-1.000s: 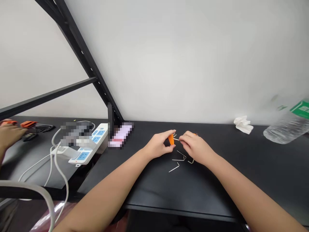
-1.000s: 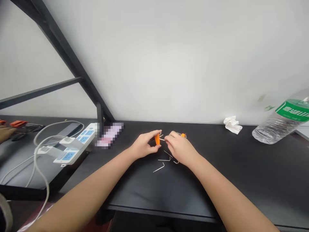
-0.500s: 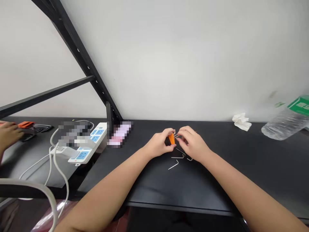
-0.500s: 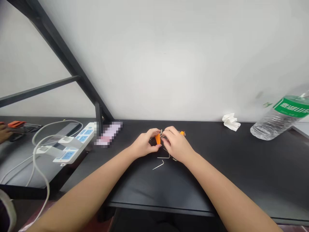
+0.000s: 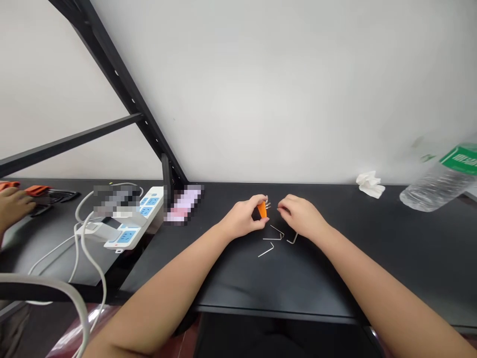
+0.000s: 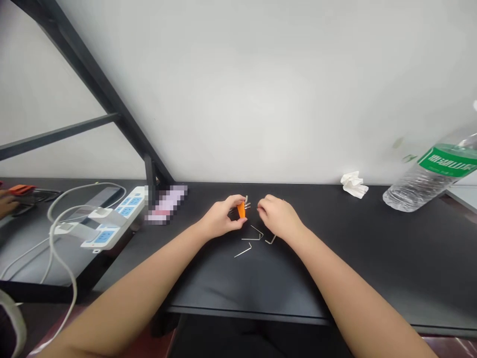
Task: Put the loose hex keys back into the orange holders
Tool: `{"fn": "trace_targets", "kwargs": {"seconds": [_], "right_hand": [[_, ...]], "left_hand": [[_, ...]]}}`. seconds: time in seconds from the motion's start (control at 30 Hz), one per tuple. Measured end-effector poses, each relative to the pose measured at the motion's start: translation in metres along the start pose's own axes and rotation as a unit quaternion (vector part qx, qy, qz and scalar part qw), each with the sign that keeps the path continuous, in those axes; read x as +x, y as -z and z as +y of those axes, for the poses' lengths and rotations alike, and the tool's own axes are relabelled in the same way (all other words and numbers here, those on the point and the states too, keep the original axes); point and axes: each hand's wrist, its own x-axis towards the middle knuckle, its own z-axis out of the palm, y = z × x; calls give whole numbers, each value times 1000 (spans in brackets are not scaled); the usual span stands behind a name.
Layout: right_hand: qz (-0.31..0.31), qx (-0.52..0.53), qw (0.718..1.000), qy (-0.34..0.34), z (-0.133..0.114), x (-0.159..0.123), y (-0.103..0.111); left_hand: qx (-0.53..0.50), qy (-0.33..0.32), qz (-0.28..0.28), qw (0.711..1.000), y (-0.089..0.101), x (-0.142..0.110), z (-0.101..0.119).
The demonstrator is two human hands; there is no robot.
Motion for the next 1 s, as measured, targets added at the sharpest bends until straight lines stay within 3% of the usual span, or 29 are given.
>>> {"fn": "trace_targets", "kwargs": {"seconds": [0.13,0.23,0.43,0.5,0.63,0.73,0.8,0.87,0.93,1.0], "right_hand": [[-109,1,994,-12,19,-10,31],[-173,22,984,21,28,-19,42],[-280,39,959,13,6,-27,33],[-283,31,959,14,-2,-28,29],[-245,71,966,33,-4,-26,28],[-191,193,963,9,-1,-21,30],[-126,311,941,-34,-3,-17,28],[-45,424,902,-67,-8,-14,25],[29,482,873,-76,-15,-11,19],[82,493,862,-79,-21,-10,14]], "left_hand": [[39,11,-14,999,6,2,-2],[50,22,-13,998,8,2,-5],[18,43,-11,999,6,1,-9],[2,46,-6,999,4,1,-9],[-35,39,14,999,0,1,-8],[-64,16,43,997,-5,-1,-6],[-74,4,56,996,-7,-1,-3],[-79,-7,60,995,-8,-2,0],[-84,-22,67,994,-9,-2,3],[-87,-38,79,992,-9,-2,6]]}}
